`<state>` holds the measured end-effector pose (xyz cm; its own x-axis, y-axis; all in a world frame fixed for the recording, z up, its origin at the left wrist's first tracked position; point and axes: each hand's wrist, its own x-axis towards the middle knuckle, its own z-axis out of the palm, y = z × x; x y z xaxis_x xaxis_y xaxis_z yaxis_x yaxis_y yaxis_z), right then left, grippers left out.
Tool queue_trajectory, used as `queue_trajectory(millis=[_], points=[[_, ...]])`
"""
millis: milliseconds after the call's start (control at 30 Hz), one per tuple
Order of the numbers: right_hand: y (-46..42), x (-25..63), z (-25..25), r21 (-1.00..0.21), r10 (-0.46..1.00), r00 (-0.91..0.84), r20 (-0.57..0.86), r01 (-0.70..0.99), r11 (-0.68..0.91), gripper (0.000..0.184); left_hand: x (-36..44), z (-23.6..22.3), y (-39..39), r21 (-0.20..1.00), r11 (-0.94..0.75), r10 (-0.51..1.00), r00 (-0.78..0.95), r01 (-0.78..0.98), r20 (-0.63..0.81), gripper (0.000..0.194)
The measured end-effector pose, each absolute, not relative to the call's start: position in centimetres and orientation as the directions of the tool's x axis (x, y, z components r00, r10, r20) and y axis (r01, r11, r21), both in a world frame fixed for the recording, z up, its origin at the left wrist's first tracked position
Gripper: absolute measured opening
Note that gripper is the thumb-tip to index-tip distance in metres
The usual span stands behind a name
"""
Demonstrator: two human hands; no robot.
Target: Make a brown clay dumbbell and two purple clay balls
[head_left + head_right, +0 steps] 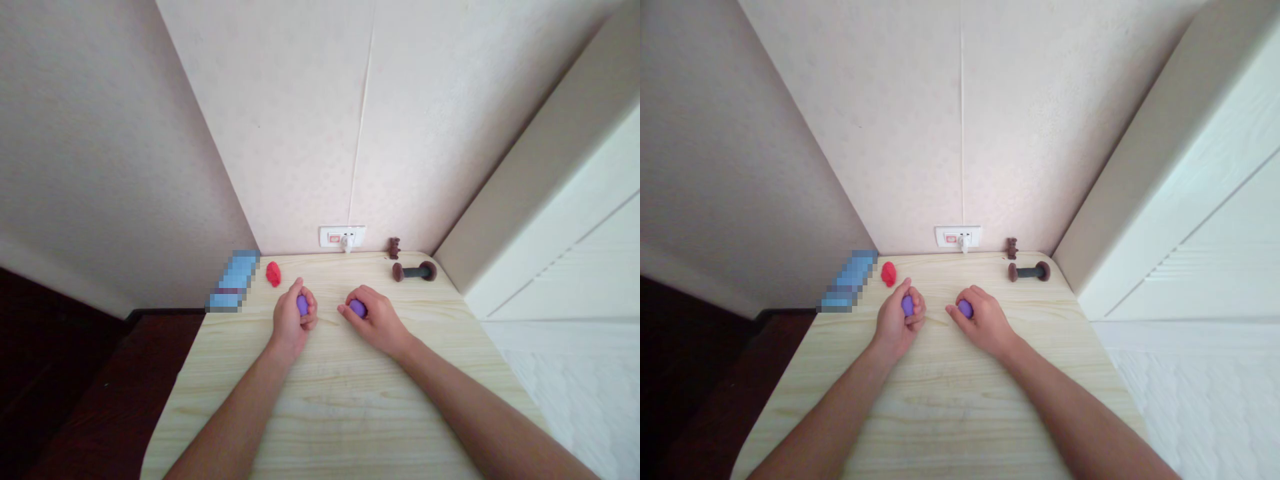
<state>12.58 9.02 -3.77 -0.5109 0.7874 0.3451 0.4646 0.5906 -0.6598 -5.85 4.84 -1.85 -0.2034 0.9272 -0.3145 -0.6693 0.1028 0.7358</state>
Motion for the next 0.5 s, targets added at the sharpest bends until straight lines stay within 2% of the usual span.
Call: queue_trajectory(millis=[100, 267, 333, 400, 433, 500], points=[[9.11, 12.51, -4.13, -0.609, 0.748, -0.562, 0.353, 0.469, 0.640, 0.016, -5.83, -1.59, 4.65, 0.749, 0.112, 0.925, -0.207, -0.653, -0.318, 0.045], [9.47, 12.44, -4.48, -0.542, 0.702, -0.602, 0.381, 0.470, 0.697, 0.023, -5.89, -1.40, 4.56, 0.745, 0.138, 0.934, -0.165, -0.652, -0.317, 0.044], [9.50, 12.45, -4.39, -0.528, 0.689, -0.613, 0.386, 0.466, 0.710, 0.025, -5.96, -1.37, 4.56, 0.741, 0.138, 0.941, -0.148, -0.657, -0.306, 0.033], [9.46, 12.47, -4.31, -0.521, 0.682, -0.617, 0.393, 0.462, 0.718, 0.026, -6.02, -1.34, 4.56, 0.738, 0.130, 0.948, -0.134, -0.662, -0.288, 0.013], [9.44, 12.49, -4.31, -0.520, 0.681, -0.616, 0.397, 0.460, 0.720, 0.028, -6.04, -1.32, 4.57, 0.735, 0.125, 0.952, -0.129, -0.666, -0.279, 0.015], [9.41, 12.53, -4.38, -0.521, 0.682, -0.607, 0.408, 0.459, 0.720, 0.033, -6.06, -1.30, 4.63, 0.728, 0.116, 0.955, -0.127, -0.676, -0.269, 0.032]])
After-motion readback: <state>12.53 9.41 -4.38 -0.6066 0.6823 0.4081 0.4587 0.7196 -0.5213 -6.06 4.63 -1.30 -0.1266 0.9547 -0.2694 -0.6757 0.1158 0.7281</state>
